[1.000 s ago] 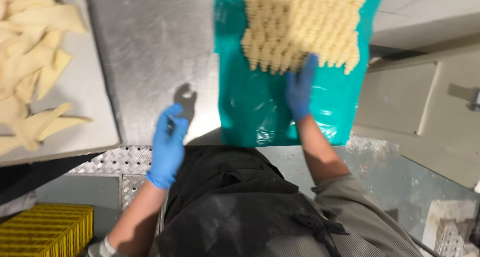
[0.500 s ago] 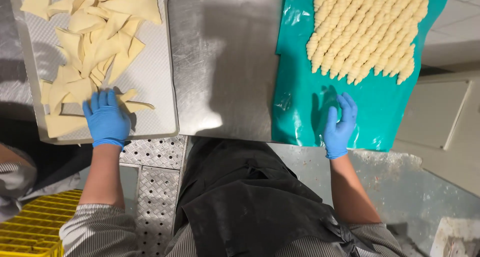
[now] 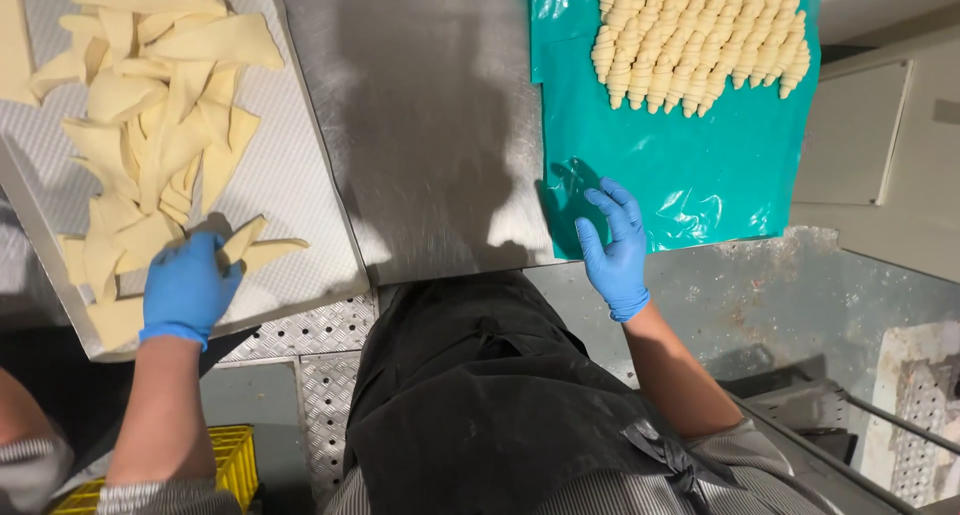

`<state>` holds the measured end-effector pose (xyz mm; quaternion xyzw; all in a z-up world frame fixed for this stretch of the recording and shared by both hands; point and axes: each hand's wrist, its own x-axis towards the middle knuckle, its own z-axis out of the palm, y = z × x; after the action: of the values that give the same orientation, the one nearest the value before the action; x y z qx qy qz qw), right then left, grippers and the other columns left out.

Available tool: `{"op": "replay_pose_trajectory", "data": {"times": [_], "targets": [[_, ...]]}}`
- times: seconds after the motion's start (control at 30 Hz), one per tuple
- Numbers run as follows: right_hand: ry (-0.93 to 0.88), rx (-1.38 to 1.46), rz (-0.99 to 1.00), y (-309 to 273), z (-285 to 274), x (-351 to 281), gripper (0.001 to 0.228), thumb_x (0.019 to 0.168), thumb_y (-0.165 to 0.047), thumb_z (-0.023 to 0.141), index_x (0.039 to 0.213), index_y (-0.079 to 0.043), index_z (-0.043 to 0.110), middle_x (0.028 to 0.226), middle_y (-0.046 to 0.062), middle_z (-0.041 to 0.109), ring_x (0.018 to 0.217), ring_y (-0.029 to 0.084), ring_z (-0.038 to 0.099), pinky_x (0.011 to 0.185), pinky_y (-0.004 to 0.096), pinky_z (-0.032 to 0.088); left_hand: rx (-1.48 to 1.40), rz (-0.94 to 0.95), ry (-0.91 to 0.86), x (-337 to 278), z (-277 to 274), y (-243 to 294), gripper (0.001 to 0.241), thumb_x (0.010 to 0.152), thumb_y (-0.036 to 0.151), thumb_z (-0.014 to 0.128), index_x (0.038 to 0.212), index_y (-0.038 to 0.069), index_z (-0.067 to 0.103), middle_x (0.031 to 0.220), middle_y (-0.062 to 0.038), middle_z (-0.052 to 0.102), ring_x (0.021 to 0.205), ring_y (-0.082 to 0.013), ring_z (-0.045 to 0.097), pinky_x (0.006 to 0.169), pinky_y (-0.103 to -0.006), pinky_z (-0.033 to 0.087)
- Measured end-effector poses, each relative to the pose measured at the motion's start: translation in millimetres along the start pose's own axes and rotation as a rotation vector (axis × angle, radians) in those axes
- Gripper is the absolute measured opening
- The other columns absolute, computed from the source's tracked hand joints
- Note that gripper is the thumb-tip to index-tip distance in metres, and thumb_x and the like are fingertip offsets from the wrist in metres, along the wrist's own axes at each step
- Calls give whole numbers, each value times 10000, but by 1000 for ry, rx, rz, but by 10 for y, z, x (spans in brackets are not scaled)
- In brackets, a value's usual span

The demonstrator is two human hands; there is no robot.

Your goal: Rolling pre-cut triangular pieces of dough into small croissant shapes on a metal workbench.

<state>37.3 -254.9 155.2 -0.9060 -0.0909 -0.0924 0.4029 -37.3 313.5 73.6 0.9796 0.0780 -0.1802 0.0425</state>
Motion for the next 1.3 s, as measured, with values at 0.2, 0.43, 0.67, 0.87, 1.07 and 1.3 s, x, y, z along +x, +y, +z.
{"op": "replay_pose_trajectory", "data": {"times": [0.2,0.43,0.67,0.87,1.07,1.3], "targets": [[-28,5,35,-217,60,83,380,952,-95,742,1320,-57,654,1444,179,560,1359,356,565,1146,425,466,-385,-114,160,-349,-364,94,312,974,190,790,1114,-30,619,965,-204,663,877,-364,657,854,-467,536],[-224,133,3,-821,432,320,394,919,-70,728,1307,-65,655,1424,159,591,1318,322,605,1099,381,497,-785,20,562,-582,-998,450,233,1088,-50,703,1260,-62,546,1132,-105,570,1023,-145,535,967,-261,469],[-473,367,-294,-1632,826,926,761,837,-154,837,1458,65,456,1497,228,459,1398,389,423,1134,453,372,-1691,54,235,-195,-1799,1588,327,1034,21,652,1357,56,614,1141,-9,632,1021,-76,584,923,-231,496],[-729,789,376,-781,1231,732,403,988,-202,753,1265,71,646,1132,216,719,1086,386,674,966,470,552,-2111,-23,72,96,-1721,1817,219,1022,98,623,1241,90,633,1110,-15,653,1018,-121,651,912,-329,579],[-420,1535,1011,-852,709,740,415,995,-316,567,1281,-19,522,952,167,656,1059,386,713,1013,517,517,-1852,-180,368,407,-1105,987,336,1056,140,695,1351,30,577,1177,-26,638,1055,-141,642,912,-345,575],[-320,1706,796,-995,274,623,688,1006,-456,648,1473,23,485,1131,158,615,1113,319,609,1221,628,473,-1647,-202,-176,-109,-609,2091,931,916,296,749,1676,45,275,1383,-355,555,1205,-491,541,1090,-469,401]]}}
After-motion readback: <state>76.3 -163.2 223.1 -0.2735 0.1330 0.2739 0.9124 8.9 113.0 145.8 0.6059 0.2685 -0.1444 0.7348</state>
